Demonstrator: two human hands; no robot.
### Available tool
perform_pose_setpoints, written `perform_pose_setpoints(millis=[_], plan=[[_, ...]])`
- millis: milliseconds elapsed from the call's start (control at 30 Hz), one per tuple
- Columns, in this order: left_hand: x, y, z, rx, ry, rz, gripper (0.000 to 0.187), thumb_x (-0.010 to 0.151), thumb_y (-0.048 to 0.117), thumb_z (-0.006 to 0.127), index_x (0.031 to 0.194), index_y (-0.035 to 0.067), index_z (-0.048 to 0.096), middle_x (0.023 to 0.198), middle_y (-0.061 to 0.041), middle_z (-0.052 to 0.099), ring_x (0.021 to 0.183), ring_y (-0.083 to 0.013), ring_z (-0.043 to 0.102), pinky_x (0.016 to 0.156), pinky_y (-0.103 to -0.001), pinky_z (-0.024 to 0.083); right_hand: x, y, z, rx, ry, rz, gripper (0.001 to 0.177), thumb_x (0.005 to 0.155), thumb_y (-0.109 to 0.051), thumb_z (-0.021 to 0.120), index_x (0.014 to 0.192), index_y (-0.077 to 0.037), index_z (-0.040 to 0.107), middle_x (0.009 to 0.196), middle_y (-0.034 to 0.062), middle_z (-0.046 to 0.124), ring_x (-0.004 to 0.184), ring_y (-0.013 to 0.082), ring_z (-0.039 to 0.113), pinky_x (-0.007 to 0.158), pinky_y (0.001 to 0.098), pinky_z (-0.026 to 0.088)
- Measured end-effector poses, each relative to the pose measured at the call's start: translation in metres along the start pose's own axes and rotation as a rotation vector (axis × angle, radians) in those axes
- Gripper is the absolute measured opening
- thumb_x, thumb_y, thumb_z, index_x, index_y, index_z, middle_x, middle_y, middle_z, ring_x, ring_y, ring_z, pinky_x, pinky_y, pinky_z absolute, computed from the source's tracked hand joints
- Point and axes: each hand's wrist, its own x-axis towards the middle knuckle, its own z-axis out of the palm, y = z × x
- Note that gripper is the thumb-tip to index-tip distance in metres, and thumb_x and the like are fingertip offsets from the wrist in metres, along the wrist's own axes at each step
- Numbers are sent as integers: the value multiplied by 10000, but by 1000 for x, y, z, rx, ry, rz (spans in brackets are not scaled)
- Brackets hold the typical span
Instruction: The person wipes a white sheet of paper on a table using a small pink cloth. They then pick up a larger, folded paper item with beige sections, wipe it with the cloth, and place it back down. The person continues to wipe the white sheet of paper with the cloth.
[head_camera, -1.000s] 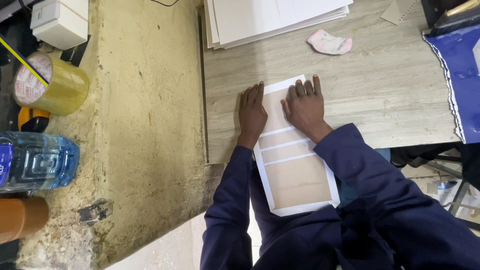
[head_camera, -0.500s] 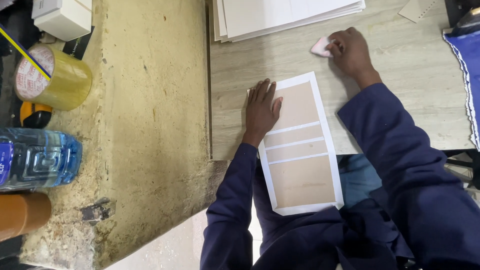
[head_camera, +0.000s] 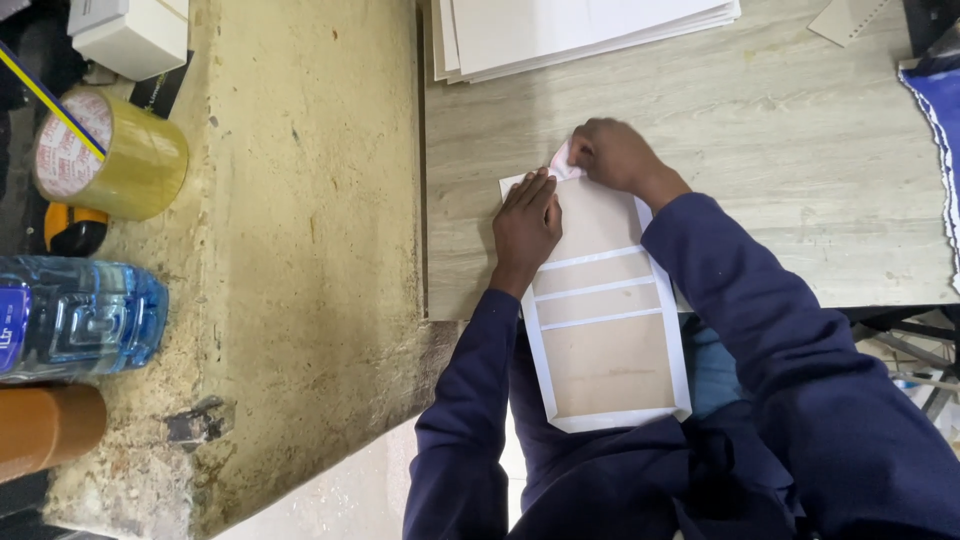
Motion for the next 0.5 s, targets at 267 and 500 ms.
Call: perform_pose_setpoints(millis=[267,500], plan=[[-1,8,-12,-4,51,-5,221,954,191,758,1156,195,847,1238,-49,815,1205,-211,765,1091,-382,587,-10,-17,-1,-4,-95,-21,43,964,-117,775,958,-76,784,991,203,755,996,467,719,858,573,575],[-6,3,-18,-30,-62,23,165,900,322,775,991,201,840,988,-33,829,993,-223,816,932,-355,652,38,-65,38,-49,-57,-60,101,920,-118,765,823,-121,794,866,176,753,877,484,730,798,584,600]])
